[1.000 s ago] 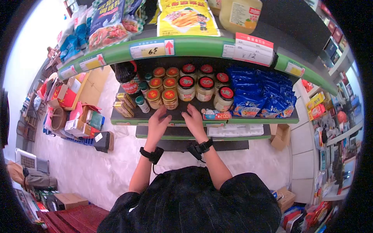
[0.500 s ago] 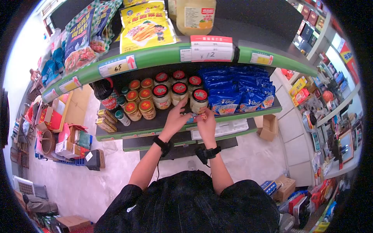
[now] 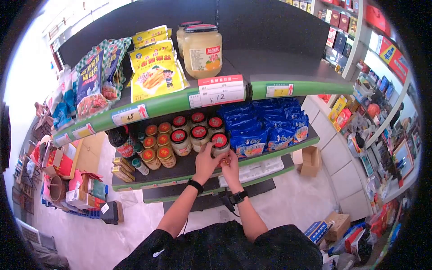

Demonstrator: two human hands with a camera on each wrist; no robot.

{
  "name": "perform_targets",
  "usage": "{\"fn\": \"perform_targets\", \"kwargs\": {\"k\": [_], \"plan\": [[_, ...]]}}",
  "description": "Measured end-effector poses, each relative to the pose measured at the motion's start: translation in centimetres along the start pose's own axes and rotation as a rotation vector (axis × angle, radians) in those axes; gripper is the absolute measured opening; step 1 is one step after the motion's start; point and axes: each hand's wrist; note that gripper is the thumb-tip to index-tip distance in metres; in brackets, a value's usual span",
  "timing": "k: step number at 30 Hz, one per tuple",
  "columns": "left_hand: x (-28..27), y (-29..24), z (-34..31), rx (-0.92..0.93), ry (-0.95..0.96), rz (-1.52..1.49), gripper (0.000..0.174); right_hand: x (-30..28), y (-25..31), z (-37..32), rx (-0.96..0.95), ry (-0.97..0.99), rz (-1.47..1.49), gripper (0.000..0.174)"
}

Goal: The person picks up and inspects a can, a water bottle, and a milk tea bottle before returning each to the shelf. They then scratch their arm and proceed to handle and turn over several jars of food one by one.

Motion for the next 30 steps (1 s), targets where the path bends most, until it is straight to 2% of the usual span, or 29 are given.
{"fn": "perform_targets", "kwargs": {"k": [4, 8, 11, 14, 15, 17, 20, 22, 25, 28, 30], "plan": [[0.4, 0.7, -1.5, 0.16, -0.127, 0.114, 0.052, -0.1, 3.4, -1.5, 0.056, 0.0, 0.025, 0.074], [1.2, 1.0, -3.6, 0.192, -0.132, 0.052, 0.051, -1.2, 1.2, -1.1, -0.081, -0.068, -0.295, 0.073], [0.7, 0.4, -4.4, 0.278, -0.095, 0.121, 0.05, -1.2, 4.0, -3.1, 0.017, 0.041, -0.058, 0.071], [-0.1, -0.3, -4.9, 0.401, -0.123, 0.162, 0.052, -1.3, 4.6, -4.8, 0.052, -0.005, 0.06, 0.068], [-0.7, -1.0, -5.1, 0.428, -0.134, 0.18, 0.053, -1.4, 6.0, -5.7, 0.065, 0.043, 0.035, 0.067], [-2.5, -2.8, -5.3, 0.464, -0.15, 0.178, 0.049, -1.5, 8.5, -7.9, -0.031, 0.103, 0.052, 0.067], [-6.8, -7.2, -4.1, 0.658, -0.248, 0.188, 0.043, -1.2, 12.7, -11.3, -0.171, 0.154, 0.098, 0.069], [-9.4, -9.9, -2.8, 0.777, -0.245, 0.178, 0.039, -0.8, 15.7, -13.2, -0.298, 0.185, 0.156, 0.07], [-12.6, -12.6, -0.7, 1.01, -0.238, 0.208, 0.036, -0.3, 17.8, -14.2, -0.533, 0.066, 0.097, 0.078], [-13.7, -15.2, 3.0, 1.218, -0.329, 0.126, 0.033, 0.2, 20.2, -14.1, -0.715, -0.063, 0.142, 0.088], [-14.3, -17.7, 5.6, 1.248, -0.331, -0.019, 0.033, 0.5, 22.8, -12.8, -0.797, -0.152, 0.138, 0.088]]}}
Point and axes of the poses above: each hand's wrist, its own z-axis towards the middle knuckle, its own x-axis out of the palm, y = z × x, and after that the axes turned 11 degrees about x, right-handed
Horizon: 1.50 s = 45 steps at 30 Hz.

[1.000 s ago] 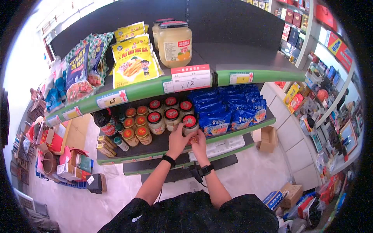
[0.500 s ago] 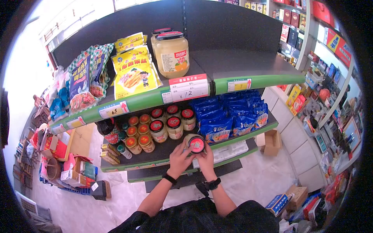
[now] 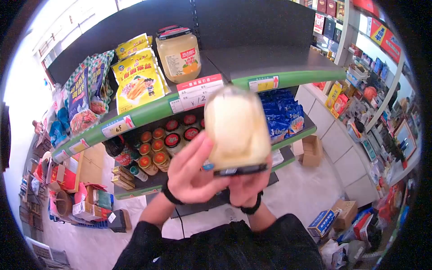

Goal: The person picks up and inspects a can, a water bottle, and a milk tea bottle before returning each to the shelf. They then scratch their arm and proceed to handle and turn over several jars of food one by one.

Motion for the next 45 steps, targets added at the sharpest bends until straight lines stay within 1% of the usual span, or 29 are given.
{"fn": "perform_targets", "kwargs": {"k": [3, 4, 6, 7, 9, 12, 16, 18, 20, 22, 23, 26, 29, 32, 35, 38, 41, 44, 45], "plan": [[1.6, 3.4, 2.9, 0.029, -0.048, 0.036, 0.032, 1.3, 1.0, 4.8, -0.107, -0.088, -0.04, 0.091], [1.9, 4.5, 3.6, 0.029, -0.048, 0.047, 0.032, 1.7, 0.4, 6.6, -0.204, -0.073, 0.019, 0.083], [4.0, 6.5, 4.0, -0.011, -0.137, 0.077, 0.036, 1.9, 0.5, 9.7, -0.255, -0.012, 0.018, 0.07], [4.7, 7.5, 4.2, -0.038, -0.17, 0.057, 0.042, 2.0, 0.5, 10.6, -0.241, 0.006, 0.002, 0.064], [5.0, 8.8, 4.6, -0.091, -0.135, 0.075, 0.049, 2.2, 0.6, 12.4, -0.198, 0.049, -0.016, 0.052], [5.4, 9.7, 5.0, -0.199, -0.119, 0.096, 0.053, 2.3, 0.8, 14.6, -0.12, 0.034, -0.092, 0.051], [5.8, 10.8, 5.2, -0.302, -0.119, 0.144, 0.056, 2.8, 1.6, 16.8, -0.075, 0.1, -0.207, 0.052], [5.8, 11.3, 5.3, -0.348, -0.08, 0.174, 0.055, 3.4, 2.4, 17.6, -0.051, 0.137, -0.267, 0.053], [6.1, 11.4, 5.7, -0.41, -0.05, 0.212, 0.053, 3.7, 2.9, 18.5, -0.031, 0.108, -0.357, 0.049], [6.4, 11.8, 5.6, -0.42, -0.042, 0.215, 0.052, 3.6, 3.2, 19.5, -0.029, 0.112, -0.487, 0.046], [6.5, 12.1, 5.6, -0.421, -0.039, 0.215, 0.051, 3.8, 3.1, 19.9, -0.054, 0.097, -0.493, 0.043], [6.9, 12.8, 5.6, -0.425, -0.046, 0.178, 0.052, 4.0, 3.7, 20.9, -0.045, 0.102, -0.604, 0.045], [7.6, 13.1, 5.4, -0.417, -0.005, 0.202, 0.058, 4.0, 3.5, 22.4, 0.032, 0.118, -0.697, 0.054], [8.0, 13.4, 5.2, -0.352, 0.065, 0.255, 0.062, 4.2, 3.2, 23.8, 0.054, 0.138, -0.765, 0.062], [8.2, 13.3, 5.0, -0.37, 0.136, 0.327, 0.064, 4.8, 3.1, 24.9, 0.077, 0.164, -0.816, 0.067], [8.1, 13.2, 4.9, -0.397, 0.206, 0.342, 0.061, 5.0, 3.4, 26.9, 0.144, 0.245, -1.008, 0.07], [8.3, 12.5, 4.4, -0.437, 0.211, 0.326, 0.051, 5.0, 2.7, 28.2, 0.241, 0.277, -0.985, 0.073], [7.3, 12.3, 5.3, -0.461, 0.174, 0.244, 0.039, 5.1, 3.4, 28.0, 0.205, 0.342, -1.006, 0.066], [7.4, 12.4, 5.1, -0.455, 0.192, 0.23, 0.037, 5.0, 3.2, 28.1, 0.071, 0.352, -0.95, 0.061]]}}
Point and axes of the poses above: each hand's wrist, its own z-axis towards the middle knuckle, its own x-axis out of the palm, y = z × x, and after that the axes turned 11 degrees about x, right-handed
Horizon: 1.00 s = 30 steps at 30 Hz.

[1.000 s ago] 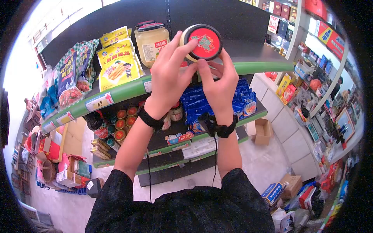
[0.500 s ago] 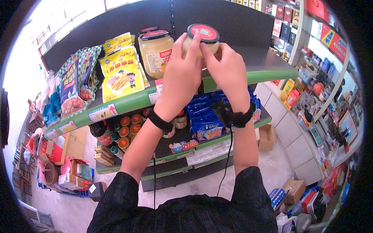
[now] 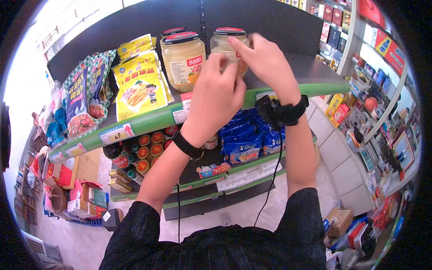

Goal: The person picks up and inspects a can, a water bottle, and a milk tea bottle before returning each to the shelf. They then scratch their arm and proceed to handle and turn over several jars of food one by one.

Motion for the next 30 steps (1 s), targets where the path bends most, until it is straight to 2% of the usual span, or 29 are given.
{"fn": "perform_targets", "kwargs": {"k": [2, 5, 8, 11, 15, 17, 20, 23, 26, 28, 30], "plan": [[0.6, 0.1, -0.1, 0.02, 0.041, -0.02, 0.033, 0.1, -0.5, 0.2, -0.246, -0.107, 0.071, 0.056], [0.6, -0.2, -0.1, 0.0, 0.026, 0.001, 0.031, -0.4, -1.6, 1.8, -0.603, -0.038, -0.123, 0.058], [1.2, -0.4, -0.1, -0.022, 0.033, 0.068, 0.031, -0.6, -0.3, 2.5, -0.464, 0.135, -0.118, 0.058], [1.4, -0.5, 0.2, -0.083, 0.17, 0.168, 0.031, 1.3, -0.8, 4.6, -0.497, 0.079, -0.179, 0.059], [3.5, 0.1, 0.3, -0.163, 0.291, 0.287, 0.031, 2.7, -0.3, 7.0, -0.456, 0.1, -0.333, 0.059], [3.5, 0.4, 1.0, -0.18, 0.301, 0.25, 0.031, 3.0, -0.2, 7.9, -0.469, 0.115, -0.371, 0.06], [4.3, 0.5, 0.7, -0.167, 0.194, 0.297, 0.031, 4.2, -0.1, 8.8, -0.492, 0.04, -0.472, 0.059], [4.1, 0.6, 0.5, -0.14, 0.16, 0.25, 0.032, 4.7, 0.7, 9.3, -0.448, 0.057, -0.573, 0.049], [3.5, 0.6, 0.5, -0.158, 0.178, 0.197, 0.032, 5.3, 0.7, 9.7, -0.461, 0.093, -0.536, 0.052], [3.1, 0.5, 0.5, -0.139, 0.205, 0.16, 0.032, 3.2, 2.8, 5.1, -0.546, 0.006, -0.591, 0.059], [2.6, 0.2, 0.3, -0.101, 0.194, 0.147, 0.03, 0.8, 3.7, 4.4, -0.596, -0.036, -0.533, 0.064]]}}
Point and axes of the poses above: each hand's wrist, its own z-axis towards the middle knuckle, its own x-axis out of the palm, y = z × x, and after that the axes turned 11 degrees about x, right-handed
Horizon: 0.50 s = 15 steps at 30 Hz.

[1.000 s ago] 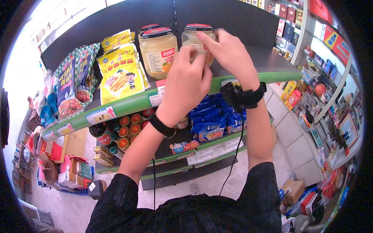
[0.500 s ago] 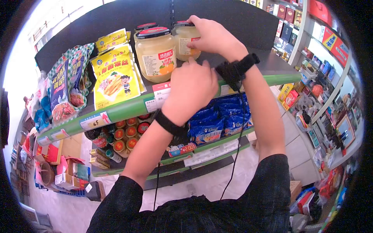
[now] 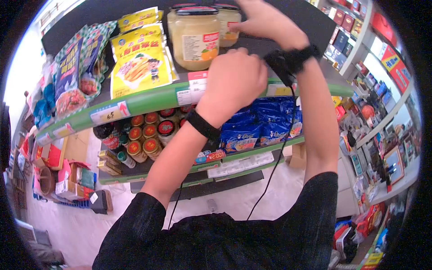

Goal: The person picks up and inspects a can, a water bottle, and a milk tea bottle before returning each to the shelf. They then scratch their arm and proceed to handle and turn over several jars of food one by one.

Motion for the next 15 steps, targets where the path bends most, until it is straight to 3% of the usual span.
{"fn": "perform_targets", "kwargs": {"k": [1, 2, 4, 5, 6, 7, 9, 10, 11, 12, 15], "plan": [[-0.2, 0.0, -0.2, 0.055, -0.043, -0.032, 0.027, -0.8, -1.0, 0.4, 0.004, -0.019, 0.074, 0.066], [-0.2, -0.1, -0.5, 0.111, -0.082, -0.067, 0.025, -2.3, -0.1, -0.8, 0.192, -0.059, 0.223, 0.074], [-1.0, -0.5, -2.0, 0.235, -0.175, -0.187, 0.014, -4.3, 2.0, -5.8, 0.337, -0.192, 0.621, 0.06], [-1.5, -1.4, -4.0, 0.218, -0.267, -0.269, 0.017, -4.7, 2.8, -8.4, 0.279, -0.289, 0.87, 0.039], [-1.9, -2.6, -6.6, 0.204, -0.364, -0.346, 0.023, -5.1, 4.8, -12.1, 0.416, -0.306, 0.953, 0.027], [-2.2, -3.4, -9.6, 0.194, -0.391, -0.433, 0.032, -3.4, 4.8, -16.7, 0.339, -0.354, 1.054, 0.029], [-2.0, -4.3, -16.8, 0.074, -0.186, -0.581, 0.037, -0.1, 6.4, -25.0, 0.219, -0.013, 1.454, 0.032], [-2.1, -4.7, -19.5, -0.058, -0.096, -0.626, 0.035, 1.1, 6.1, -26.8, 0.181, 0.337, 1.435, 0.035], [-1.0, -4.9, -22.9, -0.161, -0.013, -0.613, 0.03, 2.7, 7.1, -28.1, 0.33, 0.638, 1.404, 0.037], [-0.3, -4.8, -25.5, -0.275, 0.053, -0.629, 0.033, 5.7, 9.2, -29.7, 0.628, 0.818, 1.563, 0.033], [0.1, -4.6, -30.3, -0.564, 0.22, -0.6, 0.037, 14.0, 13.3, -34.9, 0.873, 0.757, 1.592, 0.029]]}}
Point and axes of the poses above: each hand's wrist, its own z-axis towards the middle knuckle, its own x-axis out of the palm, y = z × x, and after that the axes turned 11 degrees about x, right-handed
